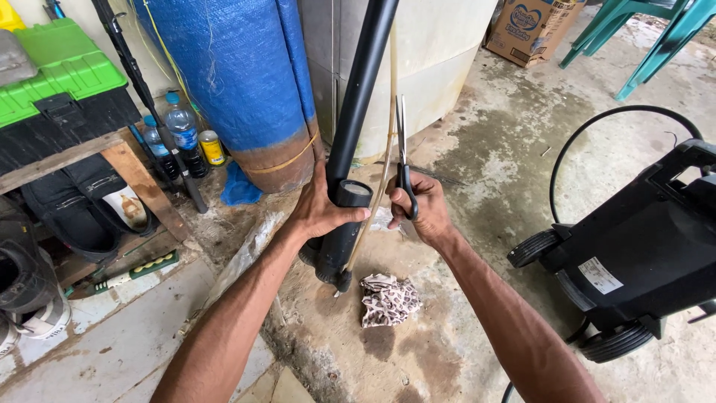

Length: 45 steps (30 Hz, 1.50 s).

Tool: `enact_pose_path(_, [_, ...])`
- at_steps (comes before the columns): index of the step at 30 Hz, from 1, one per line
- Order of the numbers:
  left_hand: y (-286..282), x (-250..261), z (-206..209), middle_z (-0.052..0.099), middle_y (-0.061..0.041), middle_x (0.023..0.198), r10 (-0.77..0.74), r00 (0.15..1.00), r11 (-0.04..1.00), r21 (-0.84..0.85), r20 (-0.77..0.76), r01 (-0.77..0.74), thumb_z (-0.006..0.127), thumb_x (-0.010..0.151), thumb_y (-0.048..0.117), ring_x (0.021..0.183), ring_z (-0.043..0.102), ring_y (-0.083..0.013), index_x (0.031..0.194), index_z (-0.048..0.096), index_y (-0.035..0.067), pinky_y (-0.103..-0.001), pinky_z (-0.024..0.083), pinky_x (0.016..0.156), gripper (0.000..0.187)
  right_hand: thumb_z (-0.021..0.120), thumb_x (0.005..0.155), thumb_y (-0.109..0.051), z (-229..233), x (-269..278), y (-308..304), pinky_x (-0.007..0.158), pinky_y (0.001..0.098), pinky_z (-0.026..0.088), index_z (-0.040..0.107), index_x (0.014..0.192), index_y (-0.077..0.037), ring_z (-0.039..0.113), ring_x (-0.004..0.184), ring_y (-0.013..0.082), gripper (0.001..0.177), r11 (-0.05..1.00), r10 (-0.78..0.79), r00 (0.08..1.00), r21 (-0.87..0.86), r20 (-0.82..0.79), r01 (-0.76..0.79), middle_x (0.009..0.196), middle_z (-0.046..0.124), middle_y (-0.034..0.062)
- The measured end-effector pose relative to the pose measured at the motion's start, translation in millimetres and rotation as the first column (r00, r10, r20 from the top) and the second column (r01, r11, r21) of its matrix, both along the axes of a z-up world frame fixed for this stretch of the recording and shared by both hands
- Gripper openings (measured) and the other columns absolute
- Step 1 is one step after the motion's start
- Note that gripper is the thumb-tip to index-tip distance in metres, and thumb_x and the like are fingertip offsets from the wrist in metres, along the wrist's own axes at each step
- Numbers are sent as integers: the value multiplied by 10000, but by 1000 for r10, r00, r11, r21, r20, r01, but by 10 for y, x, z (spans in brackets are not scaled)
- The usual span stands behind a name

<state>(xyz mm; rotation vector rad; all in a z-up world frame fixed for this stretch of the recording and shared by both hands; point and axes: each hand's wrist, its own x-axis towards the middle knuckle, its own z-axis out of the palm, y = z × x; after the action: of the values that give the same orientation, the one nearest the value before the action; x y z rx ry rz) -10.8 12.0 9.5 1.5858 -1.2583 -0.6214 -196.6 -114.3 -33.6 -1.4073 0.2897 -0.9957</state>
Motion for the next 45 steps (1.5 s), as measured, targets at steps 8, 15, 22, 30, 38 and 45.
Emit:
enact_pose_path(8, [-47,89,-188,583,-278,1313,10,1000,1000,11,2,-10,944,465,524,1278,571,-479,1409,350,99,-555,474,1049,1193,864,821,-227,53,54,68,471,395,659,659,800,40,645,424,203,338,1000,-16,998,4,-52,16,486,552,125])
enact_pose_path(15, [-93,51,-419,610,-284,1276,-10,1000,997,72,-22,11,938,482,535,1248,597,-480,1350,374,98,-548,489,1034,1124,859,829,-201,207,33,173,462,386,652,657,759,31,633,414,189,316,1000,-13,995,-21,-95,11,460,516,100])
enact_pose_path(22, [-115,76,-512,631,-275,1226,1,999,997,77,-50,3,956,476,473,1214,622,-473,1316,392,112,-535,509,1011,1073,856,823,-336,134,12,82,531,406,671,660,842,20,650,474,178,407,999,-30,991,-29,-131,27,519,572,113])
enact_pose_path(30, [-45,210,-765,649,-241,1208,44,999,979,200,10,-45,946,493,477,1192,645,-435,1270,418,127,-517,532,973,1002,850,850,-197,635,-20,16,467,379,661,642,819,39,588,411,149,316,991,-63,998,-117,-10,62,488,537,105])
enact_pose_path(38, [-65,257,-641,631,-282,1235,64,998,985,158,6,-64,934,502,472,1215,622,-470,1279,406,108,-551,517,992,1008,905,764,-97,381,-68,167,389,278,616,650,967,52,607,428,157,358,988,-154,970,-41,-188,149,571,578,104])
enact_pose_path(45, [-204,276,-675,608,-265,1250,83,996,996,27,-27,-82,947,482,553,1228,603,-479,1276,401,126,-575,501,1009,1054,1026,577,-199,-731,-75,-501,382,257,446,654,676,-128,592,452,139,391,921,-389,697,-260,-602,289,508,581,62])
